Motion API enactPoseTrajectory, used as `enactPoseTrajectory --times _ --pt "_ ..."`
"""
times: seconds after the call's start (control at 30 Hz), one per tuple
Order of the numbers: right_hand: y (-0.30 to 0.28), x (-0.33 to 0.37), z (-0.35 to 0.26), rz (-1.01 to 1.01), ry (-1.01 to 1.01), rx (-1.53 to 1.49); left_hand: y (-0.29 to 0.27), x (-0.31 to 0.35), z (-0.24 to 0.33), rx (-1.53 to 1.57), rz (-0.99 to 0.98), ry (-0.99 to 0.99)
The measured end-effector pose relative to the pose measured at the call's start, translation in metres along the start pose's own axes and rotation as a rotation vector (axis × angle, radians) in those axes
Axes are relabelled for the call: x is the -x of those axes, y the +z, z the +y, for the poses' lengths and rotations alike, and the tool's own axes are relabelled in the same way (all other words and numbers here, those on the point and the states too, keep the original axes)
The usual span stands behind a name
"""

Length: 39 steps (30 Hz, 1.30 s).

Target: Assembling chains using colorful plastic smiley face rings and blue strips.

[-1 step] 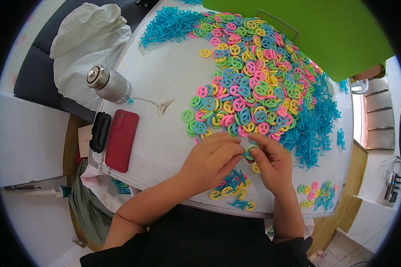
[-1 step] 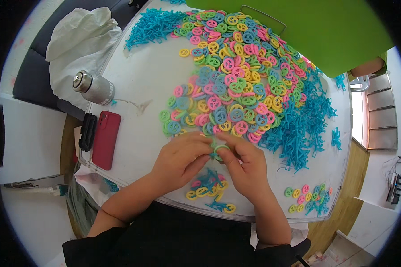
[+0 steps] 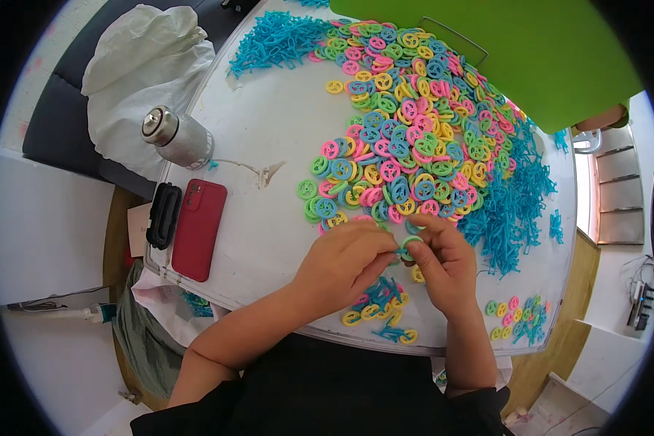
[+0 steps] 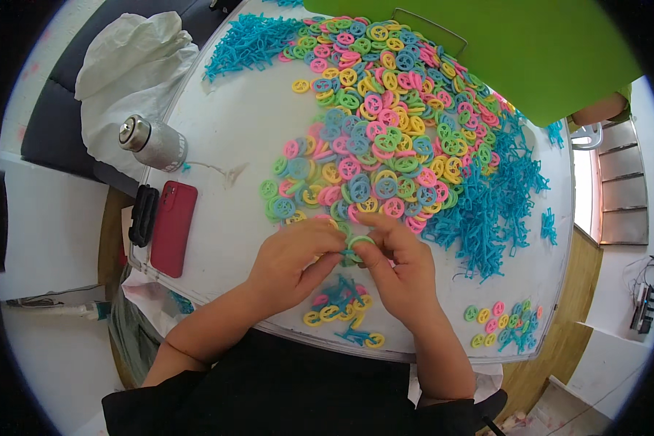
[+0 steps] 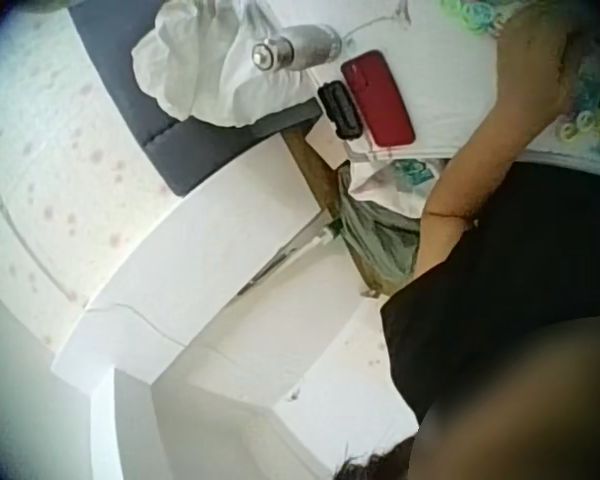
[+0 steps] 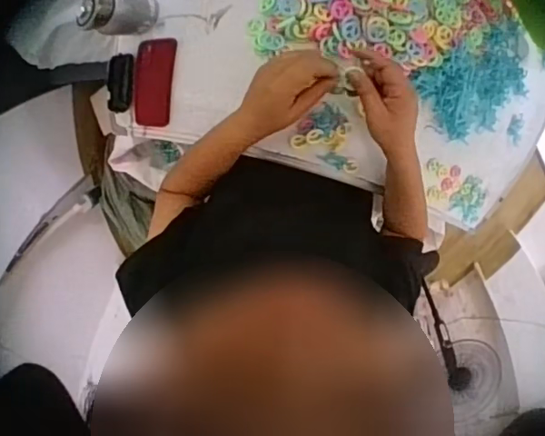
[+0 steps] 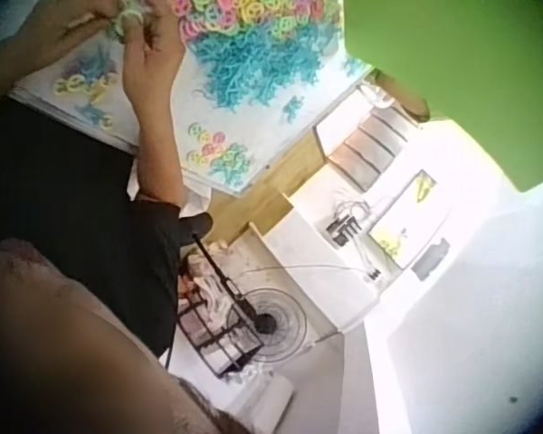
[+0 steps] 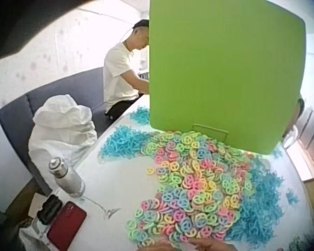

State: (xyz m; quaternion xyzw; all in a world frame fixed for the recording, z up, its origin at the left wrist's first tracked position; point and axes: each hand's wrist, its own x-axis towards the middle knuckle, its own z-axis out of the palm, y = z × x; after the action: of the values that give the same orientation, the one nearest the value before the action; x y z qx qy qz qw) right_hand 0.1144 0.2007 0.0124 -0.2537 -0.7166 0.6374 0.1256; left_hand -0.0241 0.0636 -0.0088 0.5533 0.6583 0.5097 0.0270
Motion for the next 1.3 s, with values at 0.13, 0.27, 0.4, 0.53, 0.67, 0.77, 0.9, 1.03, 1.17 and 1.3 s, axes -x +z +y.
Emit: enactPoseTrajectory --times 0.13,0.27,0.4,0.53,0.67,0.77,0.9,1.03,1.17,1.3 --pt "0.0 0.0 0.01 0.075 -0.057 -0.269 -0.005 0.0 -0.001 0.234 -0.125 -0.059" --pt "0.006 0.005 0.007 0.054 -0.088 -0.241 -0.009 0.0 0.0 0.3 -0.219 -0.169" --pt "-0.001 0.004 -0.001 -0.063 -0.277 -0.105 -0.009 0.007 0.0 0.411 -0.153 -0.329" --pt "-0.004 0.006 0.001 -0.091 -0.108 -0.077 -0.005 0.012 -0.002 0.658 -0.088 -0.466" --pt "-0.009 -0.001 -0.005 -0.121 -0.282 0.189 0.001 0.013 -0.002 0.734 -0.026 -0.503" --pt "-0.007 -0.003 -0.009 -0.029 -0.585 0.633 -0.001 0.01 -0.001 0.619 -0.051 -0.52" --pt "-0.008 0.004 -0.017 -0.048 -0.436 0.497 -0.005 0.007 0.008 0.461 -0.054 -0.437" --pt "-0.019 0.01 -0.01 -0.247 0.353 -0.665 -0.004 0.006 0.001 0.438 -0.112 -0.341" --pt "-0.052 0.017 -0.002 0.039 -0.22 0.402 -0.017 -0.001 -0.001 0.304 -0.279 -0.208" --pt "-0.109 0.032 -0.011 0.492 -0.174 0.547 -0.01 -0.006 -0.002 0.312 -0.483 -0.144"
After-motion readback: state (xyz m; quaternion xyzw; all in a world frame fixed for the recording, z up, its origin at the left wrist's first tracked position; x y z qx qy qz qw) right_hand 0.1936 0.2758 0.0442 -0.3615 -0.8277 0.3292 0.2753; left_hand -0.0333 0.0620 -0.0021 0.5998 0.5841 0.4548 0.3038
